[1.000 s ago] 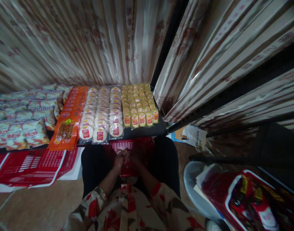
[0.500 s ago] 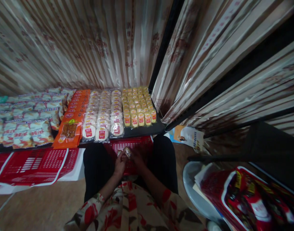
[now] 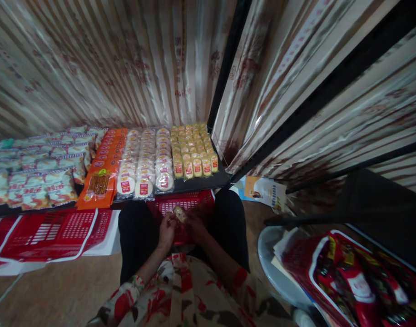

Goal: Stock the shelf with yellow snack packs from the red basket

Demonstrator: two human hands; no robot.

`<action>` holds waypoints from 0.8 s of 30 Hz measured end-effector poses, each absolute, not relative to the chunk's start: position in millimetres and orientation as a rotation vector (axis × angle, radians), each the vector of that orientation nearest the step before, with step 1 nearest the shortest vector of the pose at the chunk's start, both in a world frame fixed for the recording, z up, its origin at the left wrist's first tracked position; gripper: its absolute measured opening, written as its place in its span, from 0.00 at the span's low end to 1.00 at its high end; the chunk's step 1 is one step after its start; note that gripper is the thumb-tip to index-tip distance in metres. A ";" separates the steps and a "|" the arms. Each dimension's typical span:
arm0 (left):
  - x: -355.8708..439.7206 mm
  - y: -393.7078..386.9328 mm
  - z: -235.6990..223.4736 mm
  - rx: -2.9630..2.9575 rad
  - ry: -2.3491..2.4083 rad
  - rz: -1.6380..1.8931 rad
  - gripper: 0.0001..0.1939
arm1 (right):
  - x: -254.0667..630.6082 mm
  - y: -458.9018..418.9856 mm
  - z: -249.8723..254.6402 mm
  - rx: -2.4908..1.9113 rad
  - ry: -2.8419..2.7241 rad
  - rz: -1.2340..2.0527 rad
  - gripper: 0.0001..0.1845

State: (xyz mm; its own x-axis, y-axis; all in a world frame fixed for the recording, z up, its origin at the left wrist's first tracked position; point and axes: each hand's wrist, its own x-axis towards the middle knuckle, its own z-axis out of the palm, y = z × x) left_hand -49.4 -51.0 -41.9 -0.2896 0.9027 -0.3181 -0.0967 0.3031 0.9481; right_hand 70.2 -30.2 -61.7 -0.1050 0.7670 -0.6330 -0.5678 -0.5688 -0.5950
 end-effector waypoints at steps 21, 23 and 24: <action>-53.5 -48.7 -34.5 1.195 1.611 1.105 0.23 | 89.9 -27.9 -39.6 -1.355 -0.390 1.767 0.18; -52.7 -50.0 -29.5 1.281 1.615 1.090 0.23 | 93.0 -25.6 -39.5 -1.363 -0.405 1.753 0.18; -52.1 -50.6 -26.3 1.317 1.613 1.088 0.23 | 94.5 -24.4 -39.2 -1.366 -0.414 1.745 0.17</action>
